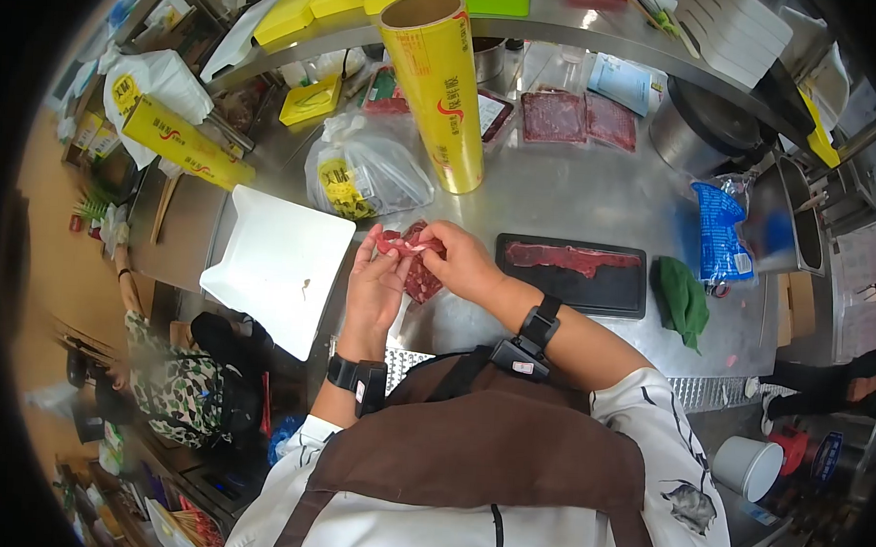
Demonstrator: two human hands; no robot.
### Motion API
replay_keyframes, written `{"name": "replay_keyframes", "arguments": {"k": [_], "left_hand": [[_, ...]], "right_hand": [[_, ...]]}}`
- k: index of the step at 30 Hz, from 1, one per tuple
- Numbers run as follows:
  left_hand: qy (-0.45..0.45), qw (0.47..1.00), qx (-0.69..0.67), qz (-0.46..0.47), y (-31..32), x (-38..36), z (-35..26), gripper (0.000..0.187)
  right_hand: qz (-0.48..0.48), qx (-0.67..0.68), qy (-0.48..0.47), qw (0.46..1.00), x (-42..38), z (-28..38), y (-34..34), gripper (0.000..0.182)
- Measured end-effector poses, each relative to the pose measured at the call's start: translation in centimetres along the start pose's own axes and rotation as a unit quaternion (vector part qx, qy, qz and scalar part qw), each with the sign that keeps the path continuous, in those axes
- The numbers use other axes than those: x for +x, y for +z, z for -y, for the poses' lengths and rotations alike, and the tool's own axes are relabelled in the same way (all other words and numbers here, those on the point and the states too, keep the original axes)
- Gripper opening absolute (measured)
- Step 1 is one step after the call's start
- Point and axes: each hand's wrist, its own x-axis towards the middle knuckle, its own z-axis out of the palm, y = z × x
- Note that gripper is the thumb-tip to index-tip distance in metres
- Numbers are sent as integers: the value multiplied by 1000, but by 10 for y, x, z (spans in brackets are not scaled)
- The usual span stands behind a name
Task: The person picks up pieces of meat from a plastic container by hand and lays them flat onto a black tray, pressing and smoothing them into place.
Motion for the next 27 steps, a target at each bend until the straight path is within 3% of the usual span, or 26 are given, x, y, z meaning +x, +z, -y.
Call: {"name": "replay_keyframes", "arguments": {"k": [3,9,15,21,27], "left_hand": [[13,1000,26,10,-7,5,2,56],[-27,998,-20,53,-12,6,1,54],[-117,985,-42,116,-10,8,7,50],[-201,966,-34,158,-2,7,20,47],[-308,920,-43,236,9,2,31,47]], "right_hand": [[9,26,39,999,1,2,-10,17],[89,189,133,969,-9,-3,-34,20],[-7,303,207,930,-24,7,-56,27],[9,478,175,861,-31,17,-75,24],[5,455,172,874,-39,30,-94,23]]}}
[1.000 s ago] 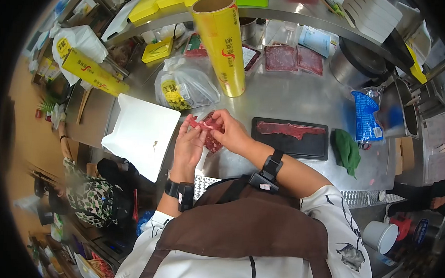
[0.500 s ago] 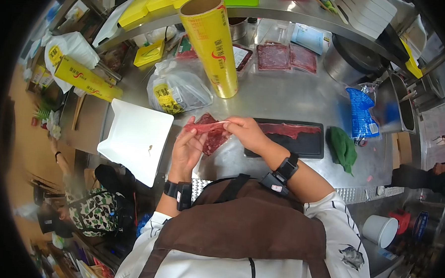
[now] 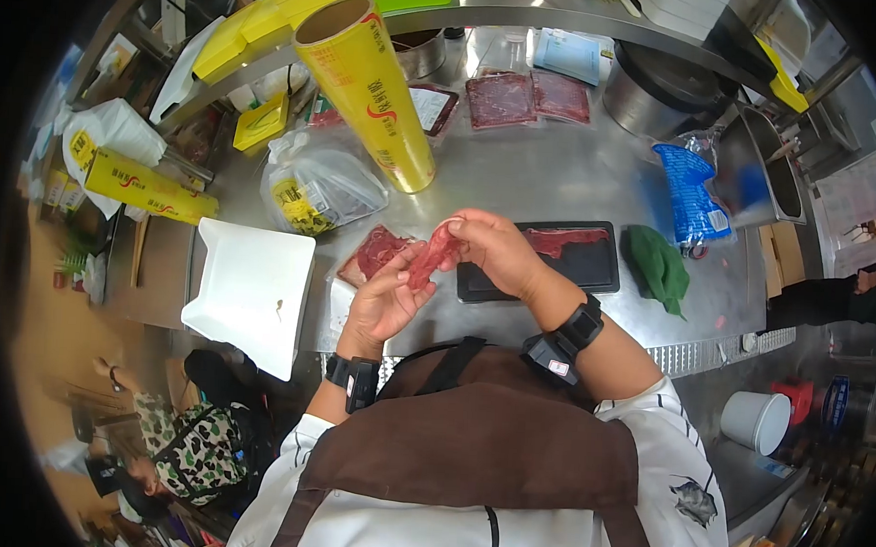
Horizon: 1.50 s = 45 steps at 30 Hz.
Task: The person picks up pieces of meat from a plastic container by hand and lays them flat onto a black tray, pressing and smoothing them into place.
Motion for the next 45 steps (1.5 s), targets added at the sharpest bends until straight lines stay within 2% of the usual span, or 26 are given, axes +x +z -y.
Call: {"name": "replay_keyframes", "arguments": {"k": [3,6,9,15,18,21,24,28,30,34,39,42,45], "left_hand": [[45,998,-9,-30,-1,3,3,42],[96,995,22,-31,-14,8,6,35],[101,994,32,-17,-20,12,7,32],[28,998,45,-24,0,16,17,44],[-16,999,21,38,14,17,18,44],[-38,996,53,67,15,19,21,42],[-38,993,108,-1,13,22,23,35],[21,986,143,-79,11,25,29,26],[55,972,202,-109,14,27,33,21],[85,922,350,-140,2,36,49,13],[86,828,529,-166,-5,44,59,17],[109,801,566,-164,-12,50,65,20],[135,750,630,-148,-10,55,65,20]], "right_hand": [[-38,-49,9,998,-9,9,-3,23],[-27,-68,17,997,-17,11,-21,25],[-38,-20,15,999,-27,12,-34,24],[-106,-39,-60,992,-34,6,-43,25],[-90,20,-57,994,-38,9,-45,23],[-114,24,-24,993,-42,11,-45,22],[-125,10,-17,992,-45,6,-54,23],[-149,-28,-8,988,-52,4,-62,22],[-163,-45,-1,986,-57,0,-69,22],[-251,-118,-3,961,-60,-14,-77,23],[-283,-220,24,933,-66,-26,-96,23],[-297,-216,32,929,-71,-31,-108,21],[-311,-268,21,911,-73,-34,-118,20]]}}
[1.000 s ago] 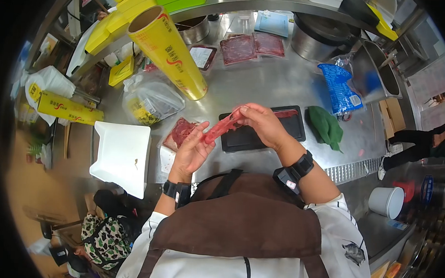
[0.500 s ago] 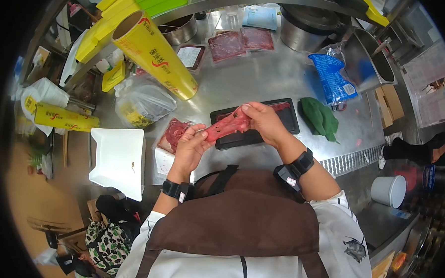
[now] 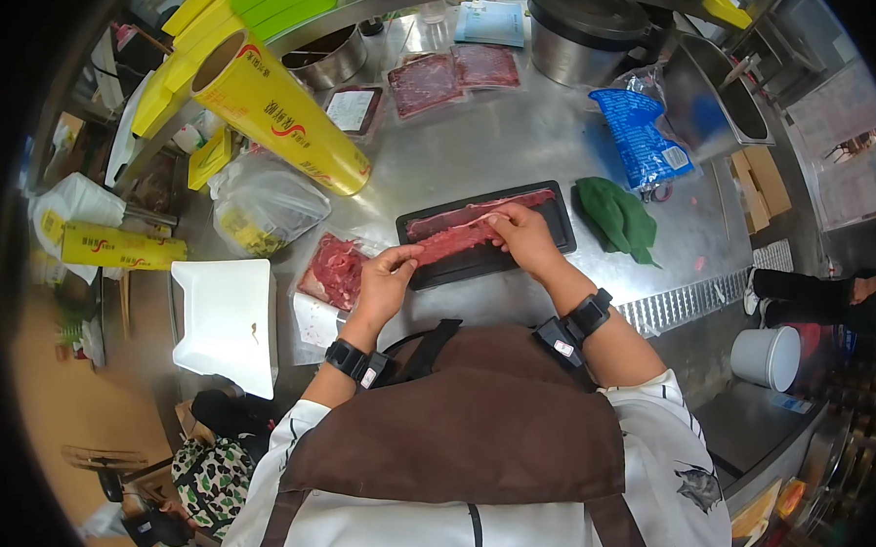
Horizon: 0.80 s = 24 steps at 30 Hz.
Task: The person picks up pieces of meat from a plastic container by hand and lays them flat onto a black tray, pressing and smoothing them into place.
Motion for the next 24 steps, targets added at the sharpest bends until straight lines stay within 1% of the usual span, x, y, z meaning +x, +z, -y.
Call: {"name": "replay_keyframes", "arguments": {"k": [1,3,6,8,9,10,11,12,15,18,19,21,22,24], "left_hand": [[57,997,56,-16,0,3,1,20],[169,970,165,-49,-2,9,3,20],[85,991,95,-31,-2,16,-11,18],[-39,999,-3,8,-3,24,-19,18],[-101,993,-51,27,-4,27,-20,17],[-69,994,-80,32,-3,30,-14,18],[-37,993,-109,37,-1,34,-2,19],[-5,990,-137,41,1,34,-6,20],[39,990,-136,1,7,24,-22,23],[102,994,24,28,2,13,-26,27],[143,985,87,47,-1,11,-22,28],[224,947,213,86,-8,9,-13,30],[249,940,219,85,-7,7,-10,29],[274,923,253,94,-7,8,-5,24]], "right_hand": [[-10,-25,-42,999,5,-9,-3,20],[-28,-76,-126,989,14,-26,-8,20],[-8,-52,-41,998,-3,23,-10,21],[14,8,57,998,-1,35,-16,20],[23,48,65,996,1,34,-18,20],[31,87,74,993,3,33,-19,20],[37,136,42,989,7,25,-19,20],[42,185,10,982,8,21,-18,19],[71,119,-49,989,12,11,-24,18],[78,-23,-174,981,8,-3,-29,16],[95,-47,-194,975,7,-8,-32,16],[129,-95,-235,959,4,-13,-36,15],[137,-148,-248,948,0,-15,-37,16],[150,-198,-283,926,-6,-17,-36,17]]}}
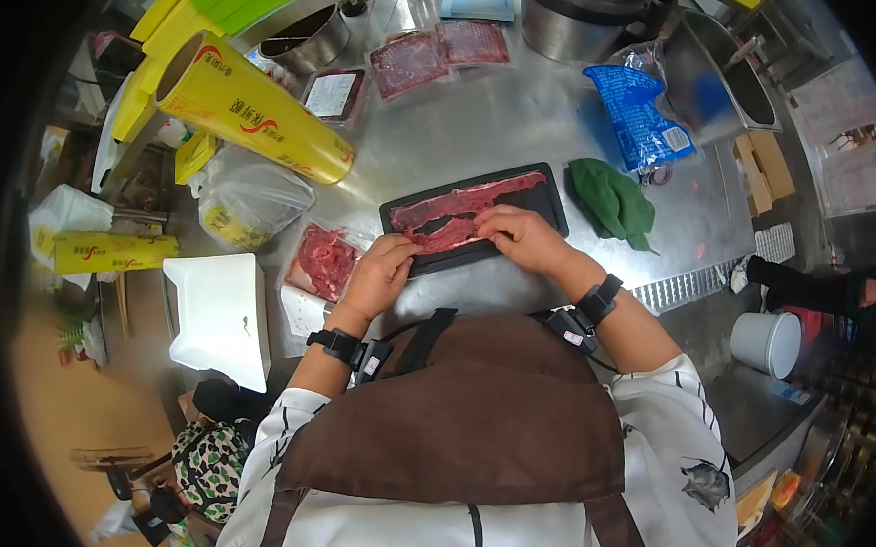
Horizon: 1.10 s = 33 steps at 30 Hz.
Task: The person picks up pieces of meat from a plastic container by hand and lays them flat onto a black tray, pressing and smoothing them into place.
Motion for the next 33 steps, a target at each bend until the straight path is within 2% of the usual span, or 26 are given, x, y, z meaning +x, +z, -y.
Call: {"name": "replay_keyframes", "arguments": {"k": [8,11,17,22,25,28,31,33], "left_hand": [[49,995,86,-19,-1,0,-1,17],[49,996,79,-11,-3,-6,1,16],[40,997,62,-2,-5,-16,3,16],[17,998,56,-2,-6,-21,3,14],[11,999,-7,-37,-2,-25,12,17],[-107,983,-79,-130,1,-27,7,18],[-104,988,21,-111,-7,-24,5,20],[-49,996,50,-48,-10,-19,-4,20]], "right_hand": [[29,-131,-116,984,1,0,6,20],[42,-145,-92,984,1,9,6,16],[27,-189,-107,976,0,10,8,11],[13,-211,-105,972,0,8,12,12],[13,-210,-107,972,-2,8,10,14],[2,-207,-114,972,-4,9,10,18],[-15,-207,-113,972,-5,14,10,19],[-19,-209,-113,971,-5,15,10,19]]}}
